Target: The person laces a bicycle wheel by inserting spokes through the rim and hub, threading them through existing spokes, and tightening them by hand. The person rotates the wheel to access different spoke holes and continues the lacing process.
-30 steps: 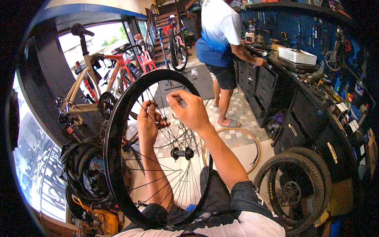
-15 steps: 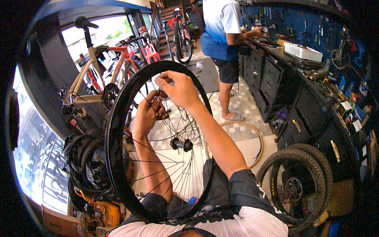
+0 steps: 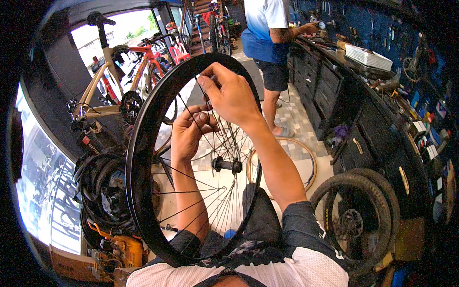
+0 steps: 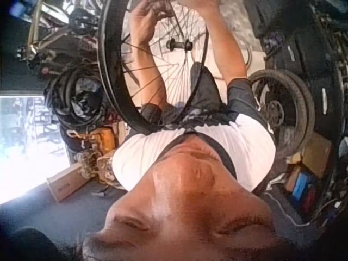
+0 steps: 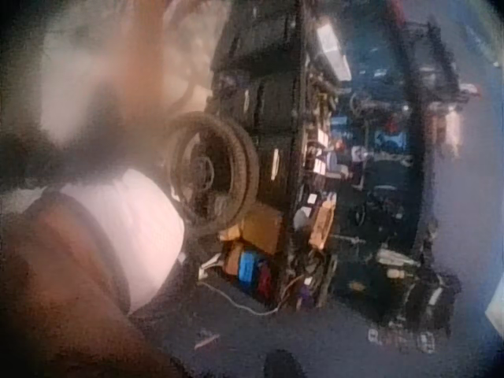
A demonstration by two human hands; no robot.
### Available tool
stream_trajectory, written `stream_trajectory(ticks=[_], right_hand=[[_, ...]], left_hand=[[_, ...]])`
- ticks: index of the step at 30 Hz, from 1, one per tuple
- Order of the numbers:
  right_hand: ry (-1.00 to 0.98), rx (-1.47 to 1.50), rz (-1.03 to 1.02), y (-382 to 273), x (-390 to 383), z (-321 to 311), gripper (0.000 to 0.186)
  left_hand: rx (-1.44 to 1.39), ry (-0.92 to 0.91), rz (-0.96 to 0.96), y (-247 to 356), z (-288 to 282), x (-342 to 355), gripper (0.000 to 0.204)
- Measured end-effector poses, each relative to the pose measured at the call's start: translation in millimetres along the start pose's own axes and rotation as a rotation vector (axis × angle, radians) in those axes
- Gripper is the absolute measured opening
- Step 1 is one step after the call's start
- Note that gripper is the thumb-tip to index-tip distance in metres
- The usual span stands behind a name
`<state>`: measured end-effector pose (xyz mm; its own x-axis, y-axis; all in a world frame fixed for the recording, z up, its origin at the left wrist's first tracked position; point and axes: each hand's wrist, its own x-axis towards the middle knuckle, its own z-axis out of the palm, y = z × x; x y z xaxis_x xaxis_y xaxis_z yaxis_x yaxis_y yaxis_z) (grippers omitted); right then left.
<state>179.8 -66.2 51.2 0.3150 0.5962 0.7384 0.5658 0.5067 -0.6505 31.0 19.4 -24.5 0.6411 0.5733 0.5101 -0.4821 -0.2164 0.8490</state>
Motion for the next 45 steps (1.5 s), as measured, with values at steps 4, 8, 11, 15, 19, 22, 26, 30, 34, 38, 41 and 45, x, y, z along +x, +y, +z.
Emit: stream_trajectory(ticks=[4,8,11,15,19,22,26,30,34,38,41,45], right_hand=[[0.116,-0.081,-0.072,3,0,1,0.022],[0.111,-0.114,-0.025,-7,-1,-4,0.02],[0.211,-0.234,-0.048,-3,1,-9,0.019],[0.259,-0.153,0.019,21,0,-37,0.021],[0.302,0.099,0.115,43,-23,-68,0.02],[0.44,0.131,0.004,68,-57,-104,0.017],[0.559,0.292,0.134,107,-130,-158,0.02],[0.573,0.335,0.184,121,-197,-178,0.021],[0.433,0.277,0.15,132,-240,-180,0.02],[0.362,0.154,0.085,104,-242,-166,0.019],[0.341,0.187,0.097,105,-259,-169,0.018],[0.299,0.181,0.158,105,-274,-174,0.012]], left_hand=[[0.046,-0.045,0.029,-3,1,5,0.031],[0.046,0.002,0.019,-3,7,2,0.033],[0.142,0.056,0.016,1,6,3,0.031],[0.082,0.14,-0.002,2,-6,1,0.021],[0.068,0.318,-0.011,-3,-3,-7,0.028],[0.096,0.217,-0.186,-21,-14,-22,0.028],[0.448,0.017,-0.149,-64,-37,-44,0.031],[0.049,-0.051,-0.395,-86,-32,-69,0.045],[0.076,-0.044,-0.413,-97,-27,-75,0.045],[0.004,0.057,-0.425,-101,-25,-75,0.048],[-0.053,0.129,-0.426,-103,-21,-76,0.053],[-0.154,0.209,-0.366,-116,-17,-80,0.052]])
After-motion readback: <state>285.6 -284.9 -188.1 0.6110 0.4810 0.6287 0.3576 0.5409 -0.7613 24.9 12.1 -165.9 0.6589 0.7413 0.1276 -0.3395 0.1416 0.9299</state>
